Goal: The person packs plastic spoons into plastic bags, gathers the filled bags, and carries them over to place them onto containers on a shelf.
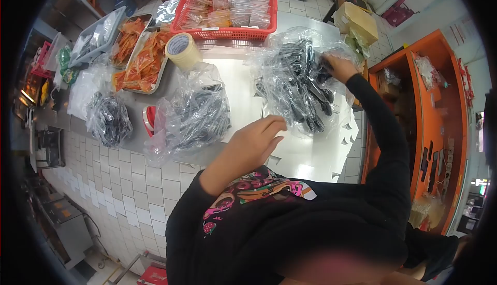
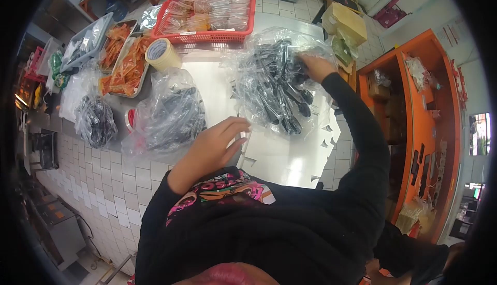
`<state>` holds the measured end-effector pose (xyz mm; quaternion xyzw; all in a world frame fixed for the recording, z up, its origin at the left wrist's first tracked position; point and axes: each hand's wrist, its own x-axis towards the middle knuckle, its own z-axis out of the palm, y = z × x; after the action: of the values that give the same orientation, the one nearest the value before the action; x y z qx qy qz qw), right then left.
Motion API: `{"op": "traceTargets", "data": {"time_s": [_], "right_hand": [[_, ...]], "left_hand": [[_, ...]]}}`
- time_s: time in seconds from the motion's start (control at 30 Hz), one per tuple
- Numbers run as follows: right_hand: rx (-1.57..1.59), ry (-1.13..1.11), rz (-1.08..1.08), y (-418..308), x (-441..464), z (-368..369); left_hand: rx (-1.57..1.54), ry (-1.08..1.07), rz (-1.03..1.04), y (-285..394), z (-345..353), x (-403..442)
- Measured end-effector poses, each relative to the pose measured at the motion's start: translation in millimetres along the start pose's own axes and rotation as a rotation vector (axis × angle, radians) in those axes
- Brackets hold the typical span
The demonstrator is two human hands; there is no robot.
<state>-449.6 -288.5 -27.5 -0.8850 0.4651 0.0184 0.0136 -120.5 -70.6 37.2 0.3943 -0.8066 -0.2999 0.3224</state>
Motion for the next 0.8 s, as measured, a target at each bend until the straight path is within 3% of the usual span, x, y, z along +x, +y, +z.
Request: {"op": "traceTargets", "data": {"time_s": [0.07,0.13,0.17,0.23,0.3,0.37,0.4,0.43,0.47,0.5,0.53,0.57,0.67,0.73,0.8], "right_hand": [[0.067,-0.025,-0.053,-21.1,-16.7,-14.0],[0.062,0.275,-0.357,-42.9,-33.3,-26.0],[0.063,0.276,-0.352,-55.0,-40.9,-36.8],[0.522,0.295,-0.015,-80.1,-54.3,-66.9],[0.634,0.38,0.056,-96.0,-63.0,-102.1],[0.925,0.305,-0.089,-99.7,-69.1,-126.3],[0.935,0.309,-0.075,-105.3,-70.7,-130.5],[1.273,0.169,-0.173,-114.0,-71.0,-131.6],[1.607,0.018,-0.279,-124.5,-69.8,-128.7],[1.787,-0.065,-0.331,-136.9,-65.0,-122.4],[1.869,-0.113,-0.384,-150.0,-57.1,-112.1],[1.951,-0.164,-0.44,-163.1,-48.5,-100.7],[1.962,-0.297,-0.324,-193.5,-32.3,-71.6],[1.843,-0.275,-0.33,-200.8,-28.3,-54.5],[1.655,-0.162,-0.28,-211.8,-27.7,-42.0]], "left_hand": [[-0.036,-0.071,-0.004,-15.3,17.1,12.5],[-0.05,-0.039,0.066,-26.0,26.7,23.7],[-0.05,-0.044,0.069,-28.3,26.1,28.4],[-0.013,0.078,0.114,-32.8,25.6,36.9],[-0.126,0.09,0.073,-24.2,10.0,49.7],[-0.234,0.096,0.029,-26.2,5.9,63.2],[-0.514,0.099,0.062,-30.4,7.6,70.4],[-0.795,0.103,0.084,-34.7,8.7,74.6],[-0.991,-0.084,-0.004,-36.6,4.9,76.4],[-0.99,-0.092,-0.019,-43.2,9.2,66.6],[-1.163,-0.332,-0.11,-50.2,14.9,54.3],[-1.337,-0.409,-0.168,-50.3,21.5,41.6],[-1.729,-0.546,-0.315,-32.7,29.1,15.1],[-1.763,-0.591,-0.371,-32.4,13.9,0.3],[-1.598,-0.42,-0.565,-37.5,9.6,-16.7]]}}
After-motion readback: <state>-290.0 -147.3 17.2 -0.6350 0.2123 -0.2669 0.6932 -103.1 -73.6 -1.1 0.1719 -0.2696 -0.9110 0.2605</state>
